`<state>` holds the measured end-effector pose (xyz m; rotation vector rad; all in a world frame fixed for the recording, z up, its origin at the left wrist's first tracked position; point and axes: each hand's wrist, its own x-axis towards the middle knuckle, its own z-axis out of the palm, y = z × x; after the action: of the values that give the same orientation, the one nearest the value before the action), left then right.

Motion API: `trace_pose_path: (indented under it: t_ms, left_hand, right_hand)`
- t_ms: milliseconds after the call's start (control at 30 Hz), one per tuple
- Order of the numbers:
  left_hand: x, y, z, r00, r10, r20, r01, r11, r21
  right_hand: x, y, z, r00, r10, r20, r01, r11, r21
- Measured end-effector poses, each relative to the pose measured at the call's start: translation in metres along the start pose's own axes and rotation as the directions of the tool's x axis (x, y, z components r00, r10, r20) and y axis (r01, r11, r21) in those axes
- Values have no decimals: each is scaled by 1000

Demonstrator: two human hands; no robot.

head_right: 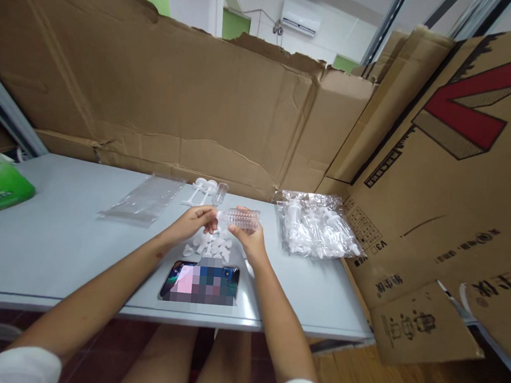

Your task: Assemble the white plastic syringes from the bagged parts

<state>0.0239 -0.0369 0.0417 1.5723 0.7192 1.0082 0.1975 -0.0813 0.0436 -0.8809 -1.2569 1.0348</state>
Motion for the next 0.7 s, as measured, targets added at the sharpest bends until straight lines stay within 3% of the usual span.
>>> trace_pose_path:
  t_ms: [133, 233, 333, 400, 467, 533, 600, 700]
  left_hand:
    - [2, -2, -1, 991, -119, -60, 119, 993, 4]
    - [2, 2, -5, 977, -160, -140, 164, 986, 18]
    - [1, 6, -16, 966, -158, -204, 199, 961, 194]
    - [-1, 8, -25, 959, -107, -263, 227, 845, 485]
    - [-3, 8, -33, 956, -61, -287, 262, 624, 736]
    - [-5, 7, -39, 963, -72, -259, 263, 451, 853]
    - [-6, 6, -41, 972, -122, -199, 231, 386, 893]
    - [-6, 3, -42, 974, -180, -140, 198, 366, 909]
  right_hand:
    - [-2, -3, 2, 998, 11, 60, -12, 1000, 11]
    - [-3, -5, 2, 999, 4, 36, -6, 999, 45]
    - [-1, -7, 0, 999, -29, -18, 31, 995, 99]
    - [1, -7, -1, 998, -28, -49, 34, 992, 123]
    - [3, -4, -3, 997, -3, -81, 14, 991, 137]
    - [5, 0, -6, 993, 43, -107, -28, 991, 133]
    - [8, 4, -9, 988, 94, -120, -82, 992, 96]
    - [15, 5, -14, 978, 153, -143, -154, 988, 4]
